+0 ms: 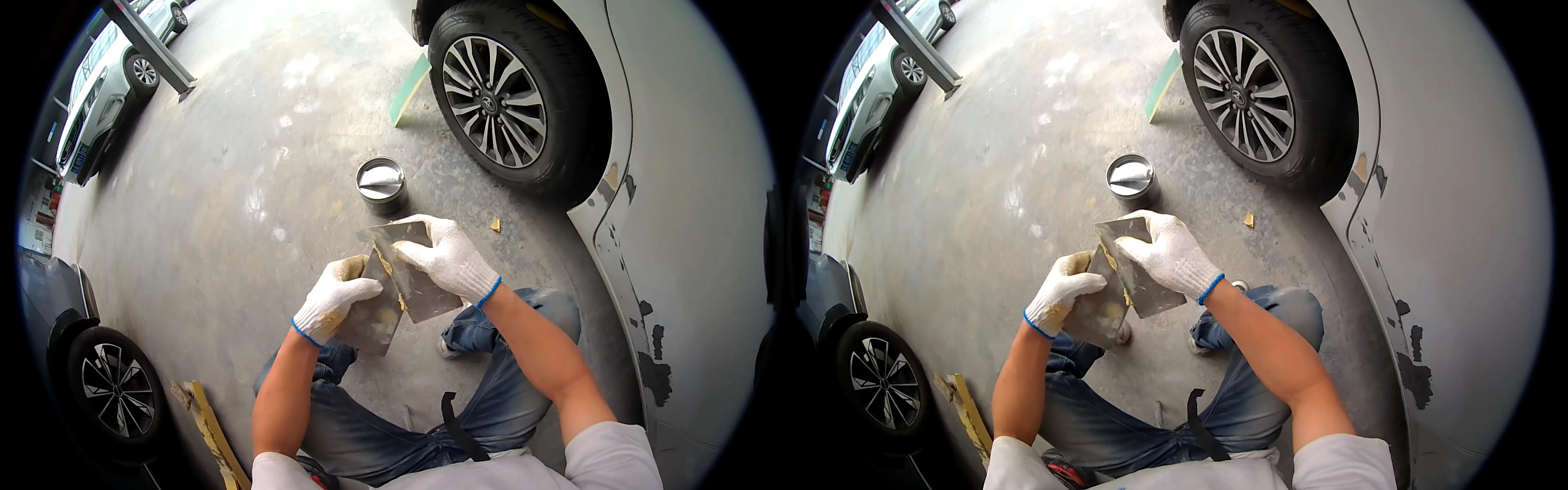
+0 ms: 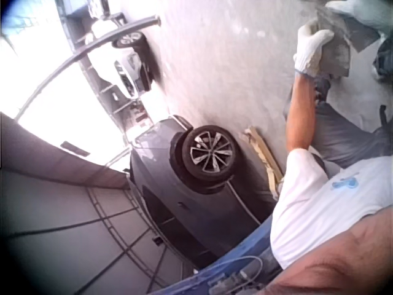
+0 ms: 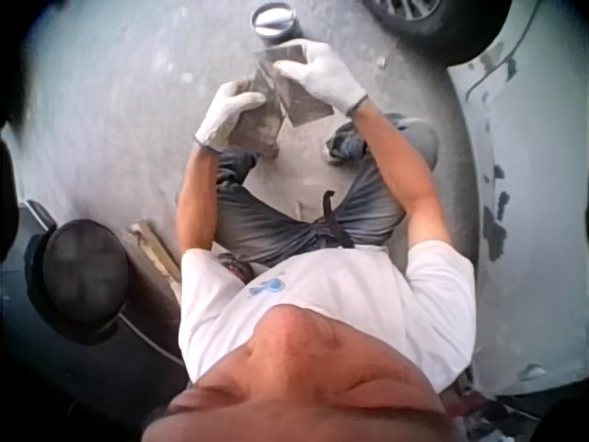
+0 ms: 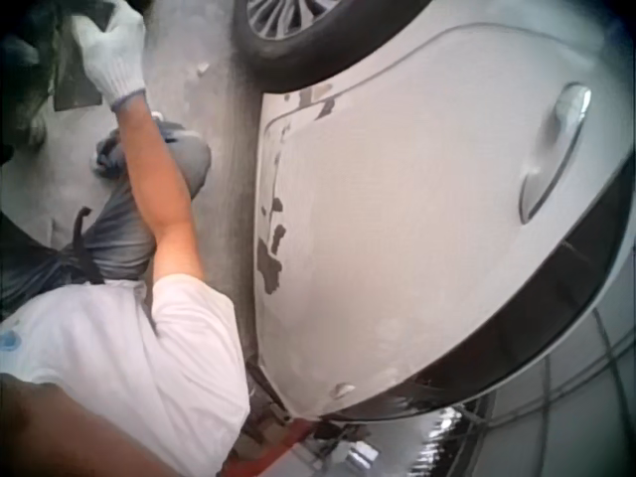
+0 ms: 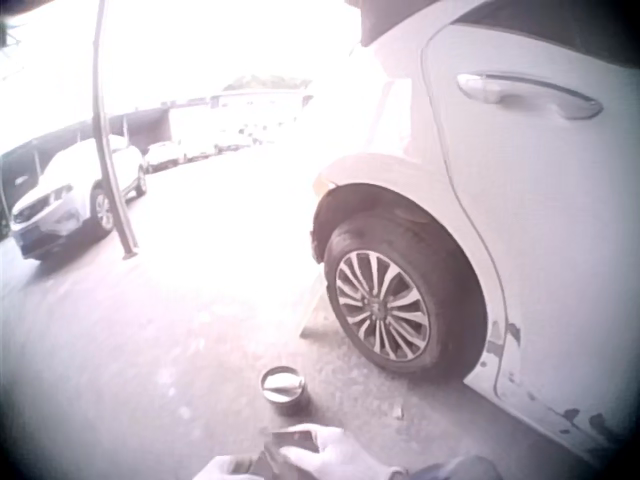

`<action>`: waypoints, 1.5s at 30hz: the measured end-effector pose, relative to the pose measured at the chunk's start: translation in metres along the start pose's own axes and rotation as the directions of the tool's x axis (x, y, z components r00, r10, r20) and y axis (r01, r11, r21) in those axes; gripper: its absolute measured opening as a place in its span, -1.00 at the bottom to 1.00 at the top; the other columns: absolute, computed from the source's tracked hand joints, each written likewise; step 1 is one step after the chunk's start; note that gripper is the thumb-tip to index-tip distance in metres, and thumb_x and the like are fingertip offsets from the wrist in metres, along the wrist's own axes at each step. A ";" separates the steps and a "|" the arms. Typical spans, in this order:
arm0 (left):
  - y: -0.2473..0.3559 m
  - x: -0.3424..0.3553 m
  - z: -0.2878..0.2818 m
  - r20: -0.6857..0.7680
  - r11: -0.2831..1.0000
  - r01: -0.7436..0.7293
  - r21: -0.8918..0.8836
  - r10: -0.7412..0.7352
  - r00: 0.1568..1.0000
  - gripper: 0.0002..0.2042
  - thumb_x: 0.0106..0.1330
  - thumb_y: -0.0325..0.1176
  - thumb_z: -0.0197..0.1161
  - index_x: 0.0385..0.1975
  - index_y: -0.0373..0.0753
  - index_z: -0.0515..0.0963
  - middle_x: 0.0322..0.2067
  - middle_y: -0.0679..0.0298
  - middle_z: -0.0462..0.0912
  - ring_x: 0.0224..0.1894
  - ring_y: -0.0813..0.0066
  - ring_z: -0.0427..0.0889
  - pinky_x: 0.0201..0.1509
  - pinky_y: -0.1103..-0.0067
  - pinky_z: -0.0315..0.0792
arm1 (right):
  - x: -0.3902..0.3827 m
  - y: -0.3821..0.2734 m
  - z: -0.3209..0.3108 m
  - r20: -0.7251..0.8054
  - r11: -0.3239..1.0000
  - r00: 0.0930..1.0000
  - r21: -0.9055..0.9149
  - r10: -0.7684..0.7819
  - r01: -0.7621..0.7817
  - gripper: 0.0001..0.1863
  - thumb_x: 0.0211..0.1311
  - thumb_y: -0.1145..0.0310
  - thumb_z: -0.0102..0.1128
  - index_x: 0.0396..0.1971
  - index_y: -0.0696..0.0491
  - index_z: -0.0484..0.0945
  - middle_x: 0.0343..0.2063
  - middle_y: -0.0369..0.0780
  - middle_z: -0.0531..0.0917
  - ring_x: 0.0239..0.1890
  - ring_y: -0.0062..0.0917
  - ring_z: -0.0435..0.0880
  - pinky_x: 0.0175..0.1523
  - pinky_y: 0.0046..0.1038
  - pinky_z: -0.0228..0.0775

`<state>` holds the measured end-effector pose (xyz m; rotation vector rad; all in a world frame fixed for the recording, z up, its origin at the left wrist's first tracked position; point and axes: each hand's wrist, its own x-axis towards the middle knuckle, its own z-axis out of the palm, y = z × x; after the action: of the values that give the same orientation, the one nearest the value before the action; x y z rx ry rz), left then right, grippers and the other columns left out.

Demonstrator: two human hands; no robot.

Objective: The person applies yellow body filler to a white car's rear bumper and side panel using a yellow plastic spreader and a metal putty knife. They smooth the filler over damaged areas, scrape excess material from the tools, and move between the bumper and the side panel to continue the repair.

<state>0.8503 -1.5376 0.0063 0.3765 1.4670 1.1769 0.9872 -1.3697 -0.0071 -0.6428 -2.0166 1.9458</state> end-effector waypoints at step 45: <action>-0.024 0.009 0.034 -0.408 0.819 -0.497 0.286 0.573 0.710 -0.76 0.31 -0.45 0.31 -0.08 -0.41 0.58 -0.22 0.14 0.73 -0.22 0.45 0.69 -0.09 0.54 0.54 | -0.002 0.016 0.033 -0.256 0.958 0.958 0.282 0.132 -0.057 -0.59 0.23 0.35 0.29 0.03 0.20 0.51 -0.21 -0.15 0.69 -0.13 -0.57 0.62 0.01 -0.47 0.46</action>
<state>0.8867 -1.5264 -0.0123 0.6954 1.9690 1.7188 0.9752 -1.4000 -0.0254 -0.8963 -1.5462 2.0109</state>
